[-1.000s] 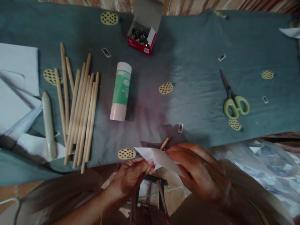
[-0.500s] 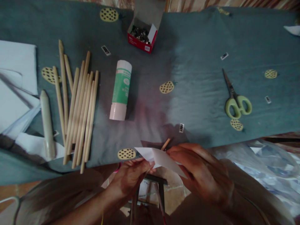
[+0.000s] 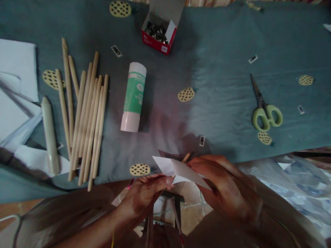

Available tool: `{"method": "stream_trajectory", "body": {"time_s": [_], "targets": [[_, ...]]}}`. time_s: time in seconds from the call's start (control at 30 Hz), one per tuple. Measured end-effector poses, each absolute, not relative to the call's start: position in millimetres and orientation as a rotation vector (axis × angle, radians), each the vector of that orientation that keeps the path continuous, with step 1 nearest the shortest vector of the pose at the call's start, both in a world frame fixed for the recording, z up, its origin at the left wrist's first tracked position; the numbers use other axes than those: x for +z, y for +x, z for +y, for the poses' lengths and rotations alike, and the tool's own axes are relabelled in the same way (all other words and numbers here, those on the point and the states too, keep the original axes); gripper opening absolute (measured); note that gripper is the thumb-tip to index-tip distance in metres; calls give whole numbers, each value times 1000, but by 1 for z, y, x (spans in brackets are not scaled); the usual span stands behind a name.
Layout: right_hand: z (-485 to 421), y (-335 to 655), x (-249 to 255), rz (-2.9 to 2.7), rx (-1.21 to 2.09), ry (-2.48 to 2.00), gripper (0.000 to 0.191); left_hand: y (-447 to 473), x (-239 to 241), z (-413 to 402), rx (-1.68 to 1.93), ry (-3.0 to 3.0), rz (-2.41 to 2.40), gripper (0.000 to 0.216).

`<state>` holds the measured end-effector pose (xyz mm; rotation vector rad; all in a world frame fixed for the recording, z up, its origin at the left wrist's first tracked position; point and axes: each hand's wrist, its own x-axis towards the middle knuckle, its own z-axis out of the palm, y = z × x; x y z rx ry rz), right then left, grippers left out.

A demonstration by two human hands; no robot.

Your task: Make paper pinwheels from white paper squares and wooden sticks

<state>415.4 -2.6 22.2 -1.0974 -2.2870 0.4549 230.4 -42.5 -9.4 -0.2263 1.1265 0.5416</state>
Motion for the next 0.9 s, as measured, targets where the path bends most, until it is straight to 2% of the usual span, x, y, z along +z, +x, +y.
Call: {"method": "stream_trajectory", "body": {"time_s": [0.9], "targets": [[-3, 416, 24, -2276, 508, -1152, 37, 230, -7, -41, 519, -252, 1126, 43]]}}
